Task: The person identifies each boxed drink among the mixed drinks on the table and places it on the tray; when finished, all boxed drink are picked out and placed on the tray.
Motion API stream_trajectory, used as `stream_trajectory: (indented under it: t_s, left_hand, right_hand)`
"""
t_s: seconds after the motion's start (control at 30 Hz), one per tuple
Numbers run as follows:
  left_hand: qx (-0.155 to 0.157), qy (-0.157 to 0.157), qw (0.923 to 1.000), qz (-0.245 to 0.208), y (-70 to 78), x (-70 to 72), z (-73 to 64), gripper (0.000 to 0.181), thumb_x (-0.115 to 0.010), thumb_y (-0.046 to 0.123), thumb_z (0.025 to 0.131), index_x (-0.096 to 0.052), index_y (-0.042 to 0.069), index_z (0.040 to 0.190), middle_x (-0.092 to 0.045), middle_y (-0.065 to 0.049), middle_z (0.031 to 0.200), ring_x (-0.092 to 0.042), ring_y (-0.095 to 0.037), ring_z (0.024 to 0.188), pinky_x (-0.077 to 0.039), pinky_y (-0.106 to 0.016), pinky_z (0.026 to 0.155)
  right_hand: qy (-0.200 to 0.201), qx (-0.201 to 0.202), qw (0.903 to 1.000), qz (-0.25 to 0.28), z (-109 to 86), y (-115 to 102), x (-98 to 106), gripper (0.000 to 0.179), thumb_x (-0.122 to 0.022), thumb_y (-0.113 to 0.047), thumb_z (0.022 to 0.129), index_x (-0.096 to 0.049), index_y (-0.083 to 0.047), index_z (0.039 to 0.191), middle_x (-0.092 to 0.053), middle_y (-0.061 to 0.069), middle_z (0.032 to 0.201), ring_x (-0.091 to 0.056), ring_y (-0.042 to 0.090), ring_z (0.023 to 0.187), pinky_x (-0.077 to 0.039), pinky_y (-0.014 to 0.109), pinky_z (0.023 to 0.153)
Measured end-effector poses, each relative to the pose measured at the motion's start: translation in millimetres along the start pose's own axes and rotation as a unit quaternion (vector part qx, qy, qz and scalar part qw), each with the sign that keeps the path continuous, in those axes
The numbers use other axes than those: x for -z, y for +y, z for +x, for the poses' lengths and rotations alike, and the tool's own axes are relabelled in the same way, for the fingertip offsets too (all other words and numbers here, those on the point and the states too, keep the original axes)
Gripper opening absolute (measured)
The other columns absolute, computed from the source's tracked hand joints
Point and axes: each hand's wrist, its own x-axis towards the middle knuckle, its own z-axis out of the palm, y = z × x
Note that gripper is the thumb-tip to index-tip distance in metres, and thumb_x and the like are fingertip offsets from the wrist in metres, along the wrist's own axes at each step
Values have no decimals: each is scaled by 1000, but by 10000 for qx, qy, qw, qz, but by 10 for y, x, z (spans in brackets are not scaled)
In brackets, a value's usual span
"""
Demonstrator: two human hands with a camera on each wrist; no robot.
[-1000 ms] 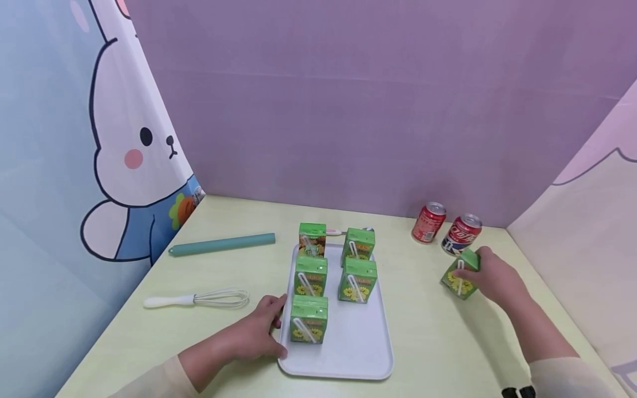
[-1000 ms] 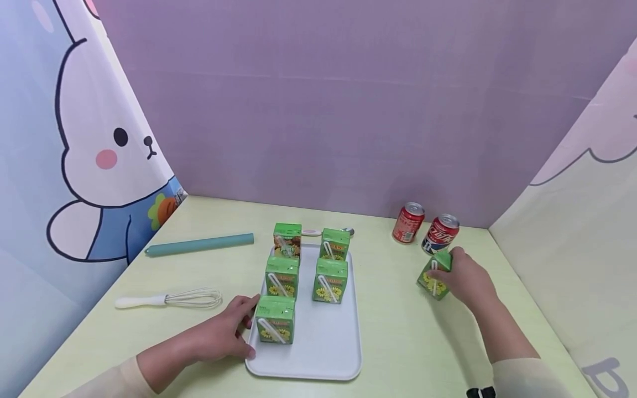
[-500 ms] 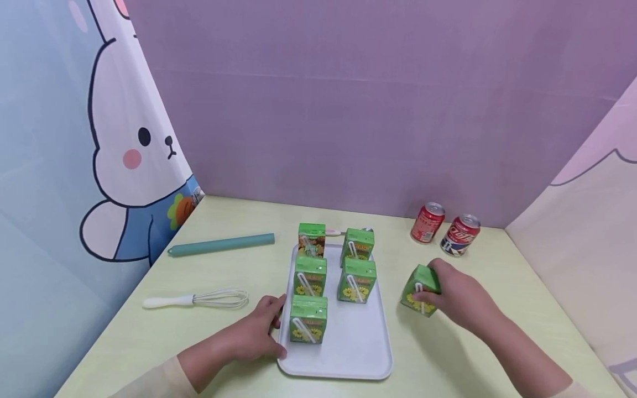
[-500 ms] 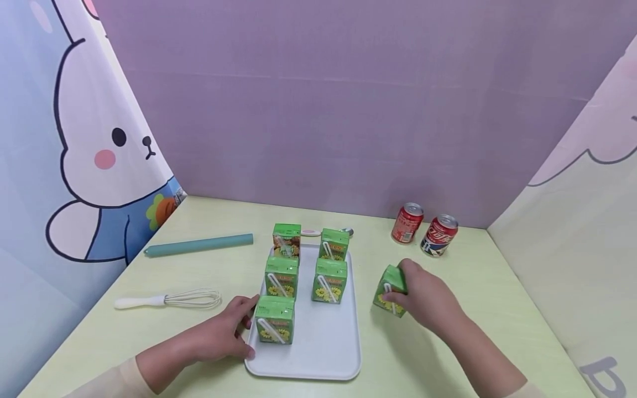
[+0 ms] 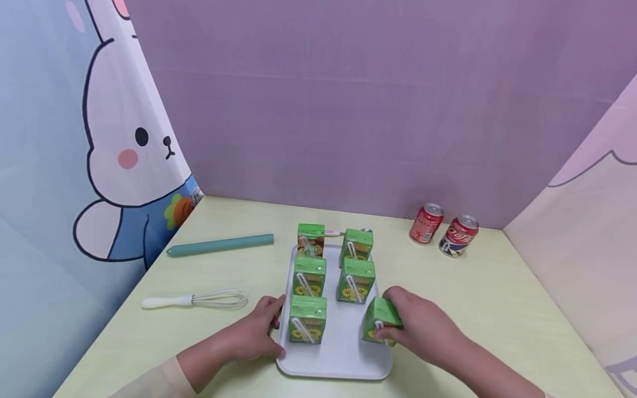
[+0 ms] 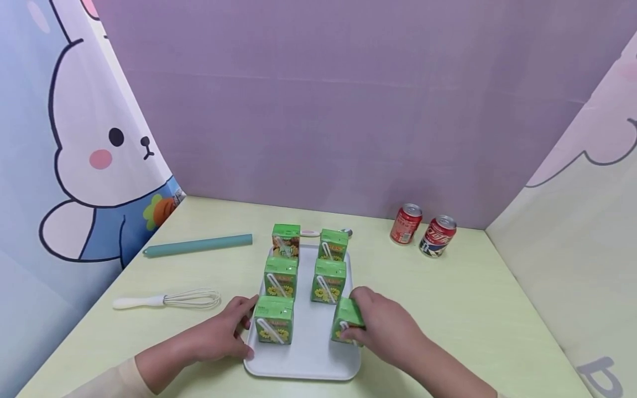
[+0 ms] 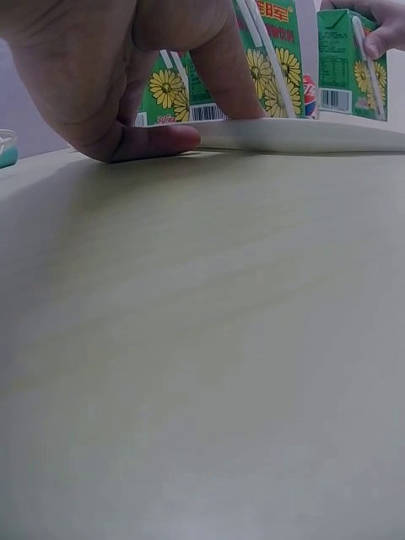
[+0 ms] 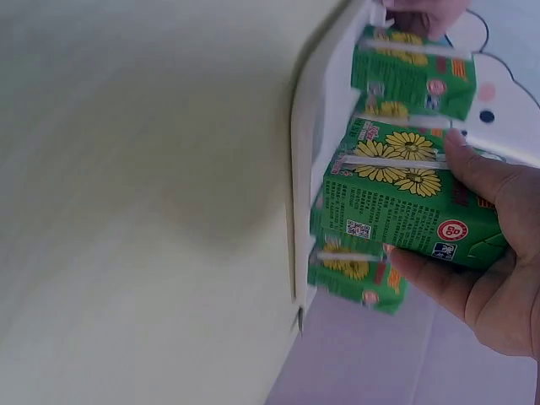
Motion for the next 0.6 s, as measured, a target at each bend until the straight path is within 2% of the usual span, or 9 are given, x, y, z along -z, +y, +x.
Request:
stream_trajectory:
  t_s: [0.2, 0.43, 0.6]
  left_hand:
    - [-21, 16, 10000, 23, -6, -3, 0, 113, -87, 21, 68, -19, 0, 155, -37, -6, 124, -46, -17, 95, -40, -28, 77]
    - [30, -30, 10000, -35, -10, -6, 12, 113, -87, 21, 68, -19, 2, 156, -38, -6, 123, -46, -17, 95, -40, -27, 74]
    - [22, -23, 10000, -48, -15, -2, 12, 113, -87, 20, 68, -19, 2, 156, -38, -7, 121, -46, -18, 93, -41, -27, 72]
  right_hand:
    - [-174, 248, 9995, 48, 28, -115, -114, 53, -79, -50, 74, -52, -21, 108, -50, -17, 84, -46, 0, 70, -42, 23, 61]
    - [-421, 281, 9987, 67, 111, -176, -242, 51, -75, -54, 76, -49, -23, 108, -51, -16, 85, -47, 1, 70, -40, 23, 60]
    - [-480, 331, 9982, 109, 173, -197, -266, 55, -73, -54, 77, -49, -22, 114, -53, -13, 88, -48, 4, 72, -41, 24, 61]
